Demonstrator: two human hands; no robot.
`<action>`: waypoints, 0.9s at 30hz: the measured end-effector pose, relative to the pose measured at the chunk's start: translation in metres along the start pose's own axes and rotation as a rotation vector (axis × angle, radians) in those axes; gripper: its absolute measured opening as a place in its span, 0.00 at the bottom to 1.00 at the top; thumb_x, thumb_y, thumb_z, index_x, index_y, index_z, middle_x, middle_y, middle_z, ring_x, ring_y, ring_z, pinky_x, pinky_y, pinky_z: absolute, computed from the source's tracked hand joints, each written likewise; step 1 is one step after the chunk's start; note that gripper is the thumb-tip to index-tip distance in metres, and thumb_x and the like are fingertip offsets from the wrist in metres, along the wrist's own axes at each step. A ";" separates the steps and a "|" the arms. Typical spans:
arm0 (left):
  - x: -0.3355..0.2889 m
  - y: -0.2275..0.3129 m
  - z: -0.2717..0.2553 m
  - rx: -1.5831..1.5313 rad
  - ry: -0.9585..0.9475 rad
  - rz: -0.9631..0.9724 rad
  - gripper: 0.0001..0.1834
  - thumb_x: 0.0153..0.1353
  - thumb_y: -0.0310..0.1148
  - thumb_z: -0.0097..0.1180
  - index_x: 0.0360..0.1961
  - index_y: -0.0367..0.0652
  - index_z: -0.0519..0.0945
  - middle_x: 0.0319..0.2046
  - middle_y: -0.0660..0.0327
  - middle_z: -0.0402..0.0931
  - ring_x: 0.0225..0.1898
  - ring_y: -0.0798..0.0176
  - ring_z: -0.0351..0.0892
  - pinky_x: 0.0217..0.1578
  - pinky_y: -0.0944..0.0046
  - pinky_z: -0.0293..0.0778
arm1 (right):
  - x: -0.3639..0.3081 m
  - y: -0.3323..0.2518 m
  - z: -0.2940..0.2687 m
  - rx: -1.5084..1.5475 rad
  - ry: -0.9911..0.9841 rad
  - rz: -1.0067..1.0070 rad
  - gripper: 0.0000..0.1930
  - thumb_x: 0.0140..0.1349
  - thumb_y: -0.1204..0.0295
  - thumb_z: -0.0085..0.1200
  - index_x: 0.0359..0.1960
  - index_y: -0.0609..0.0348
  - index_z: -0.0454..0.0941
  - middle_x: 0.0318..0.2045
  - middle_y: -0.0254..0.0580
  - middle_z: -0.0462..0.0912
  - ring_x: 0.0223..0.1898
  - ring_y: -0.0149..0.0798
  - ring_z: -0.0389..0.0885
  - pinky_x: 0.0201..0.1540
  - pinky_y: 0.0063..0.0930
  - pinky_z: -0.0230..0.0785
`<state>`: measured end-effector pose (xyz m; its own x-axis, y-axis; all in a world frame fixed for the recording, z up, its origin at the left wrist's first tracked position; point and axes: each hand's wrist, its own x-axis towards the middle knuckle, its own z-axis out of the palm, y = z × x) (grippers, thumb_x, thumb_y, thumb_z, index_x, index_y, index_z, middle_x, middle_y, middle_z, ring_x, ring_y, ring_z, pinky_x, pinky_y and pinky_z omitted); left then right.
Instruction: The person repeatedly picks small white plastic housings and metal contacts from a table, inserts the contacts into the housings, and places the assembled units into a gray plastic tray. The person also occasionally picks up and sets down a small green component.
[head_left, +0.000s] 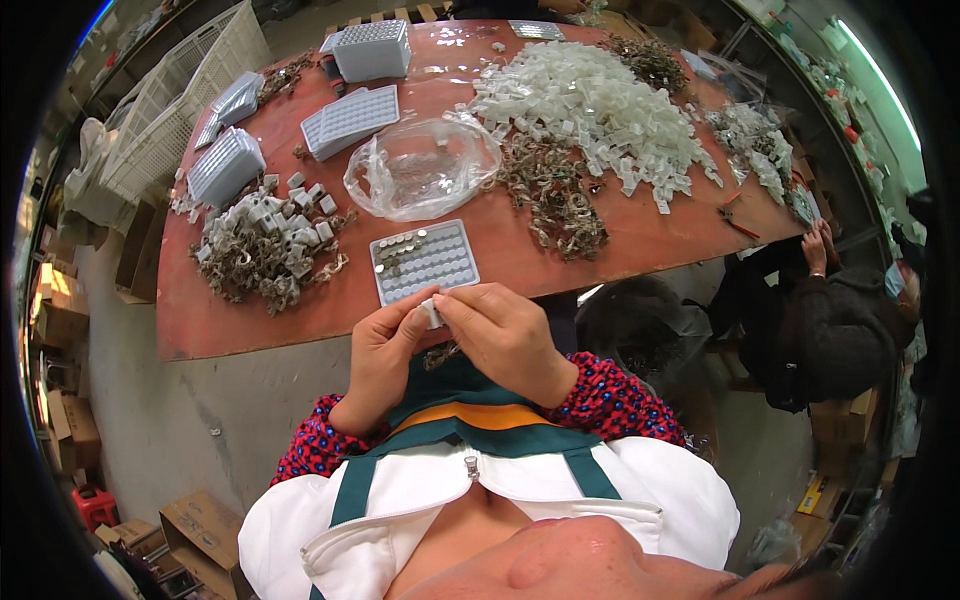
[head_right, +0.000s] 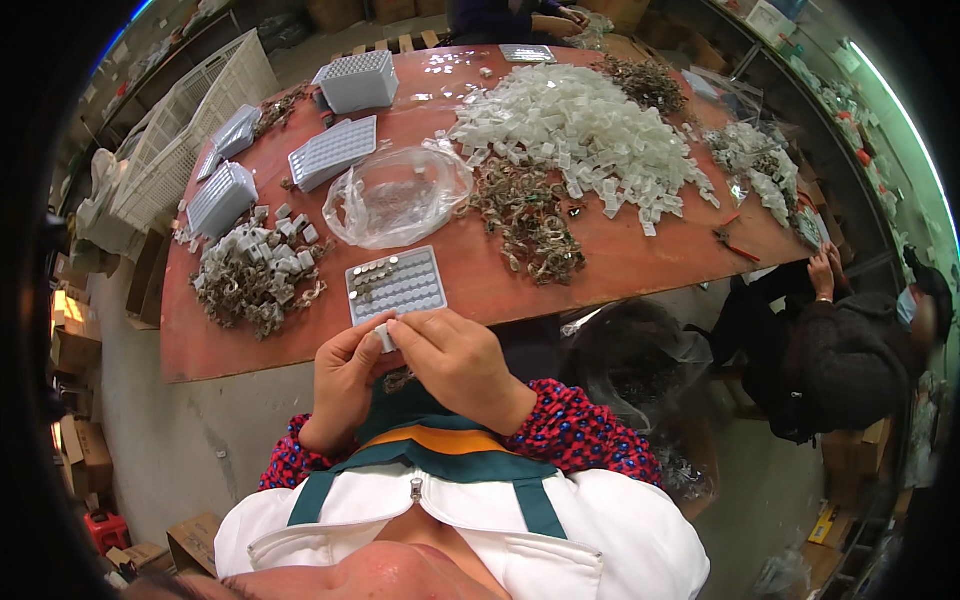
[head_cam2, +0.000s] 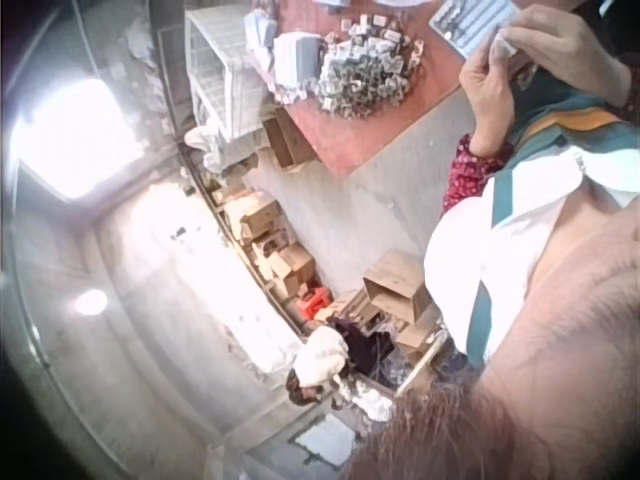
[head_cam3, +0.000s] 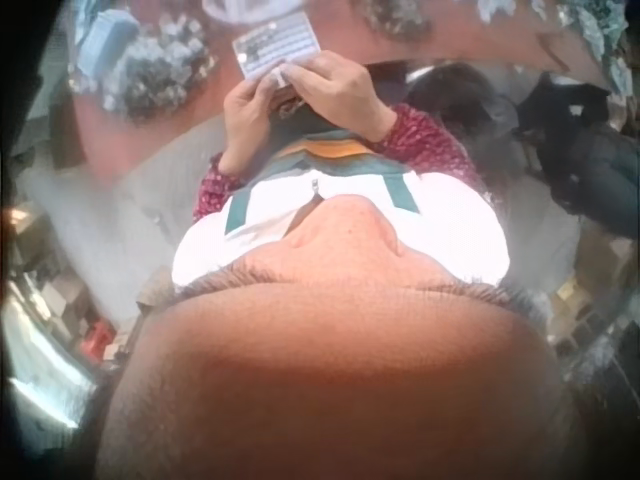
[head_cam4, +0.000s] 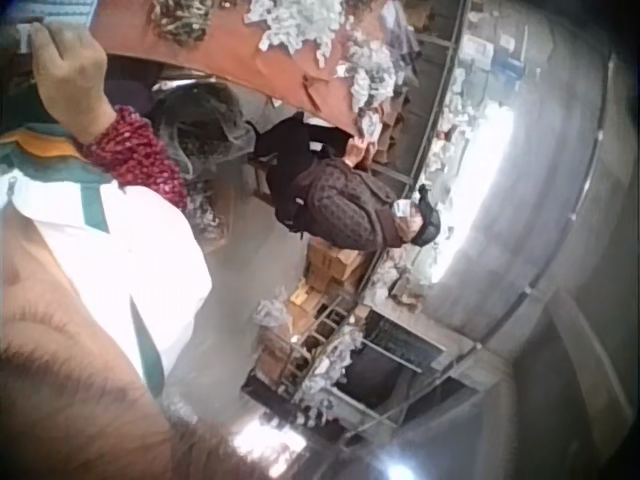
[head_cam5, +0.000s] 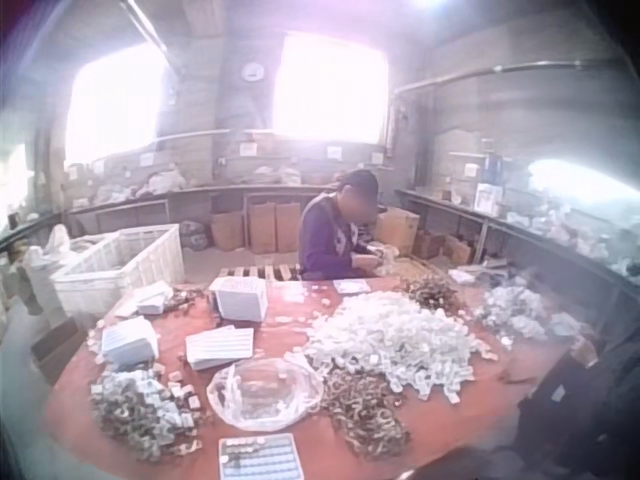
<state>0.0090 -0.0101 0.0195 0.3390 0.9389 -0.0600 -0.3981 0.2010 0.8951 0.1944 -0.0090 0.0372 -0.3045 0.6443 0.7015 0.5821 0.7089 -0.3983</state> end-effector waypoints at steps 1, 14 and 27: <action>0.000 -0.001 0.000 0.024 0.017 -0.002 0.20 0.74 0.31 0.50 0.61 0.30 0.74 0.54 0.50 0.78 0.51 0.59 0.82 0.53 0.59 0.81 | -0.001 -0.001 0.001 -0.024 -0.003 -0.010 0.18 0.51 0.78 0.61 0.46 0.65 0.81 0.41 0.45 0.83 0.40 0.45 0.84 0.41 0.34 0.79; 0.006 -0.004 0.000 -0.085 0.050 -0.149 0.20 0.75 0.32 0.48 0.61 0.30 0.73 0.54 0.51 0.78 0.51 0.59 0.82 0.54 0.61 0.80 | -0.004 0.004 0.003 -0.050 -0.074 0.004 0.21 0.52 0.77 0.60 0.50 0.68 0.80 0.41 0.45 0.82 0.43 0.45 0.82 0.45 0.35 0.78; 0.009 0.029 -0.049 -0.209 0.148 0.051 0.21 0.72 0.38 0.52 0.58 0.33 0.73 0.48 0.51 0.80 0.41 0.63 0.85 0.48 0.63 0.82 | -0.013 0.149 -0.078 -0.142 0.237 0.515 0.09 0.64 0.71 0.57 0.42 0.62 0.84 0.35 0.47 0.85 0.37 0.45 0.84 0.41 0.36 0.75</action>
<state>-0.0411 0.0175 0.0231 0.1917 0.9768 -0.0952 -0.5843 0.1915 0.7886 0.3433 0.0659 0.0149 0.2117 0.8021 0.5583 0.7110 0.2655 -0.6511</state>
